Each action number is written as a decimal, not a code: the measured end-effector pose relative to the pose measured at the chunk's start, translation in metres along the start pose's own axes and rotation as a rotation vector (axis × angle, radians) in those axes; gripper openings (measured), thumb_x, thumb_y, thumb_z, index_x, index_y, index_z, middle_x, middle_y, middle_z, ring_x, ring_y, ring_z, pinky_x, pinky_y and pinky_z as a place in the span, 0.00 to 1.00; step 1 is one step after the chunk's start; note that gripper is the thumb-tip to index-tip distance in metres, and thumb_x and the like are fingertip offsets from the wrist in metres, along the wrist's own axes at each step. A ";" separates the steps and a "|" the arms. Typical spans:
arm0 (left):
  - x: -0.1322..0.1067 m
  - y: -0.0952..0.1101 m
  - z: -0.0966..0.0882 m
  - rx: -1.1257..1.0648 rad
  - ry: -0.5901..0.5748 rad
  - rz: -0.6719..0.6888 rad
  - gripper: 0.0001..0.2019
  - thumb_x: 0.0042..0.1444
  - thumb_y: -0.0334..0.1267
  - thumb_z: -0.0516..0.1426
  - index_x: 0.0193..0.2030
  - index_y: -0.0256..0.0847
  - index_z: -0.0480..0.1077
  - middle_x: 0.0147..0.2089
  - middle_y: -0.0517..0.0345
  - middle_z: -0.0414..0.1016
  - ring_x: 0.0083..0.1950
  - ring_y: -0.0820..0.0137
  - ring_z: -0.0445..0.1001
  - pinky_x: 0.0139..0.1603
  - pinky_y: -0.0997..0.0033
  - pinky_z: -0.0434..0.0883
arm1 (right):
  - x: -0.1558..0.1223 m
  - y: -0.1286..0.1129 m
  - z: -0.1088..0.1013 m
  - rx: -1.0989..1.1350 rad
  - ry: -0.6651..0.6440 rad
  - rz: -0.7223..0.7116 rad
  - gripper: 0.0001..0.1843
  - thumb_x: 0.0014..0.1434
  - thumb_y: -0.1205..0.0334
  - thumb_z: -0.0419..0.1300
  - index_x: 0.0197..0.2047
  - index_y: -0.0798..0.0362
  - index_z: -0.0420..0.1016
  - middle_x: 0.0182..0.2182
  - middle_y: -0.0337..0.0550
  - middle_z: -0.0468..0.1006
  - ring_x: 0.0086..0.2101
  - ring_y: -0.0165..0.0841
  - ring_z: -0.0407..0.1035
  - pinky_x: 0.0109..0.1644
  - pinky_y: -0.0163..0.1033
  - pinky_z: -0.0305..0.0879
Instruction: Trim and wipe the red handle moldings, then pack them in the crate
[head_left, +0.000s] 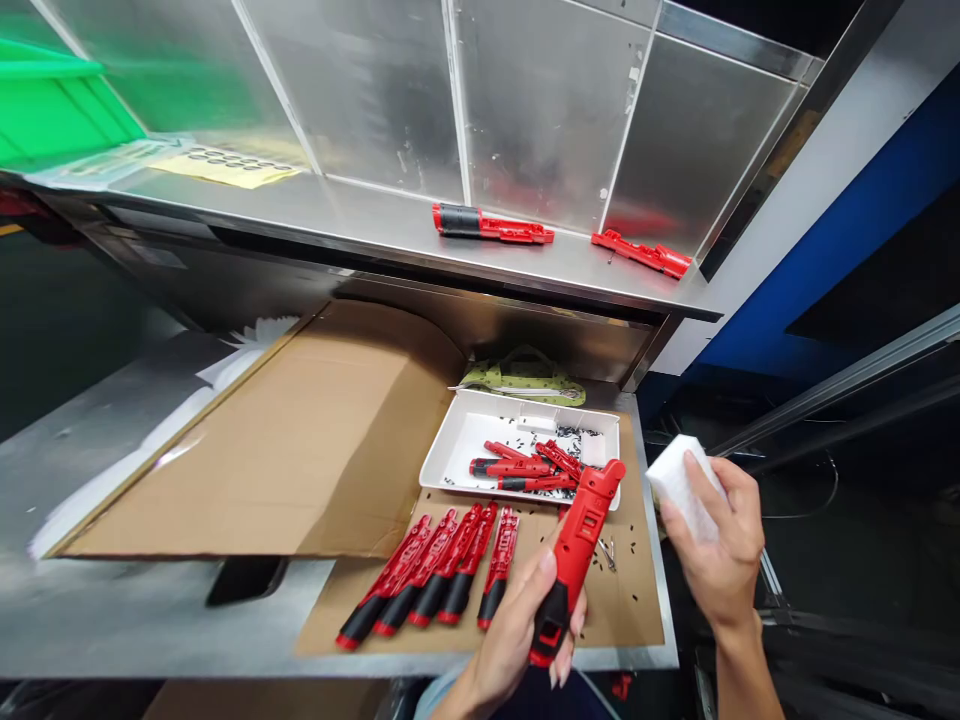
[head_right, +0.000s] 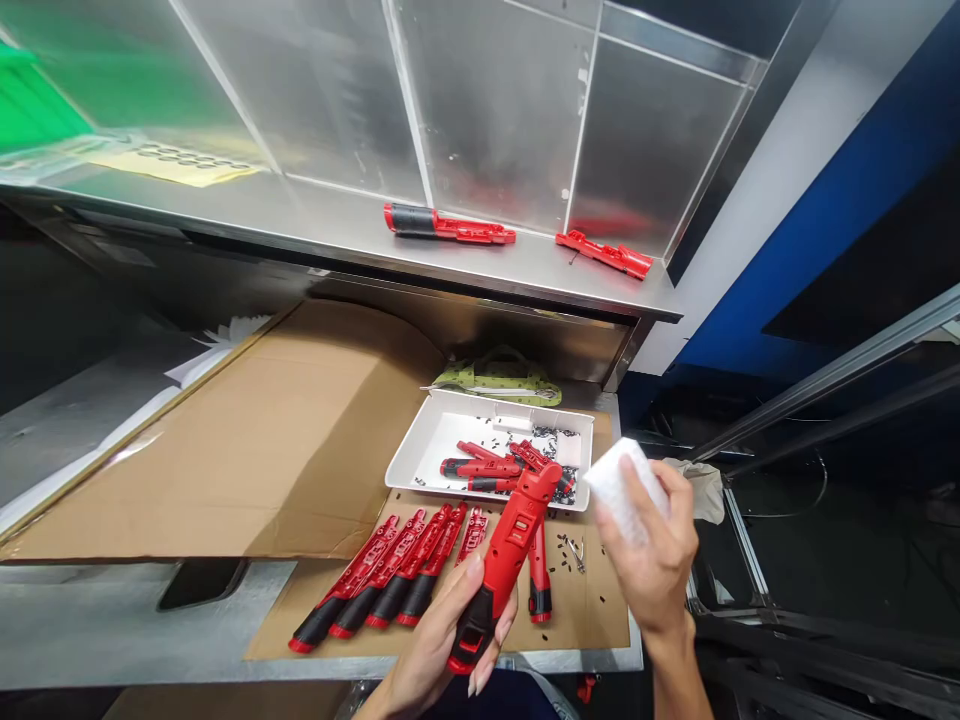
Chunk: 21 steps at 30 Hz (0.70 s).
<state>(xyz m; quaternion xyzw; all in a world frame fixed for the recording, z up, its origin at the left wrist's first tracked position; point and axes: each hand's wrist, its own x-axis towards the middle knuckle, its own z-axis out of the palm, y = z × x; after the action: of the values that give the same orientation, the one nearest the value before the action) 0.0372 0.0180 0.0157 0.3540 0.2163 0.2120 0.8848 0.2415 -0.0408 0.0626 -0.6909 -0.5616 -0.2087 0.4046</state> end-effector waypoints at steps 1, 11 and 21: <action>0.000 0.000 0.001 0.005 -0.005 -0.007 0.33 0.59 0.64 0.53 0.61 0.40 0.59 0.25 0.64 0.72 0.12 0.77 0.65 0.11 0.81 0.61 | 0.003 -0.006 -0.001 0.042 -0.018 -0.026 0.30 0.62 0.59 0.63 0.66 0.40 0.65 0.53 0.50 0.66 0.49 0.43 0.68 0.48 0.48 0.71; -0.004 -0.006 -0.011 -0.193 -0.121 -0.031 0.20 0.66 0.54 0.49 0.53 0.42 0.69 0.23 0.62 0.74 0.12 0.80 0.64 0.13 0.83 0.60 | 0.006 0.020 -0.006 0.148 0.048 0.407 0.29 0.66 0.46 0.54 0.67 0.45 0.65 0.51 0.52 0.71 0.48 0.44 0.71 0.50 0.52 0.71; -0.005 0.004 0.000 0.001 -0.094 -0.126 0.38 0.59 0.63 0.53 0.68 0.39 0.59 0.21 0.63 0.70 0.12 0.78 0.64 0.11 0.84 0.60 | 0.022 -0.022 0.017 0.455 -0.284 0.435 0.39 0.55 0.41 0.66 0.67 0.42 0.63 0.56 0.49 0.68 0.52 0.42 0.70 0.53 0.48 0.72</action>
<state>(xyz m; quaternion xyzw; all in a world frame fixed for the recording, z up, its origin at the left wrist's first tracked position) 0.0322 0.0184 0.0198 0.3498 0.1967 0.1392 0.9053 0.2243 -0.0125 0.0762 -0.7084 -0.4841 0.1113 0.5014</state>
